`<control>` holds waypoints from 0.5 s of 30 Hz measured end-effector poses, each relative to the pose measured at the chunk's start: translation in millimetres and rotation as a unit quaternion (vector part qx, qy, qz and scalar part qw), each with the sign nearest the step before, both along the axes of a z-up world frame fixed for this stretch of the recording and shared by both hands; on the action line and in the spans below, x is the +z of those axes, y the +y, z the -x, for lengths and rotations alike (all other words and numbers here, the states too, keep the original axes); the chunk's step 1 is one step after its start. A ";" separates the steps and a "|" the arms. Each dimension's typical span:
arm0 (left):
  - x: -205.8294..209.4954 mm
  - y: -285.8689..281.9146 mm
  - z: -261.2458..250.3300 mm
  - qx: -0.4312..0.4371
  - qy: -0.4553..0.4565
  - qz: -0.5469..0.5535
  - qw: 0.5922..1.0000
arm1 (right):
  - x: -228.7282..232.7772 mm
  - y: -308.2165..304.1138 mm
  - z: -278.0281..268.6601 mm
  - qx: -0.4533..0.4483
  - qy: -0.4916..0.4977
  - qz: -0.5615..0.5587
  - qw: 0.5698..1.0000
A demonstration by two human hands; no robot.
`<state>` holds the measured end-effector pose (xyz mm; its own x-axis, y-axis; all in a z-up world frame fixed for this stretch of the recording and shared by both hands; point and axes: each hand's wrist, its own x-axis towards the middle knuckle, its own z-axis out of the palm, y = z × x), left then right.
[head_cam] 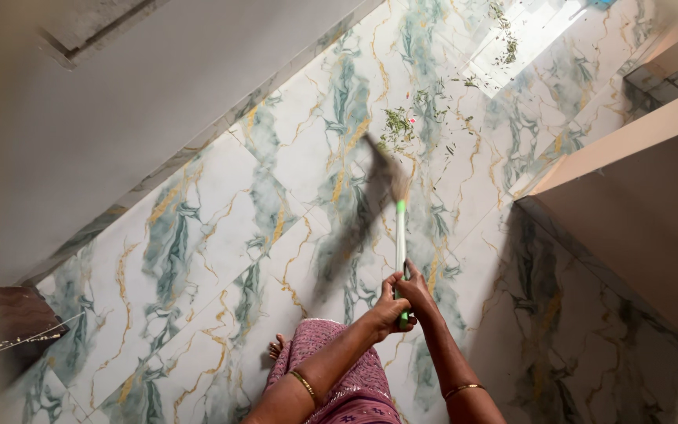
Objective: The person sweeps debris across a marble-patterned floor using a broom, pushing the materials toward a blue dustpan.
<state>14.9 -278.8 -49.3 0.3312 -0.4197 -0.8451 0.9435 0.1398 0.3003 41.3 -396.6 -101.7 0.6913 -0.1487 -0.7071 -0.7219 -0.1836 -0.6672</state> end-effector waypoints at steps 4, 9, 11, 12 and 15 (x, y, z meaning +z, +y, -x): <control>29.7 21.9 -8.3 -0.014 0.002 0.006 1.000 | 55.5 18.1 -3.7 -0.007 0.021 0.042 0.999; 31.1 27.2 -4.2 -0.078 -0.028 -0.004 0.997 | 53.1 24.7 -2.1 -0.108 -0.048 -0.091 0.989; 32.3 31.5 -10.0 -0.126 -0.066 0.001 0.990 | 42.0 23.0 -4.4 -0.142 -0.046 -0.108 0.983; 35.5 35.1 -12.9 -0.130 -0.065 0.001 0.989 | 38.2 25.5 -4.8 -0.173 -0.043 -0.127 0.976; 46.9 45.5 -14.7 -0.148 -0.099 0.015 0.984 | 32.5 32.9 8.8 -0.226 -0.075 -0.138 0.961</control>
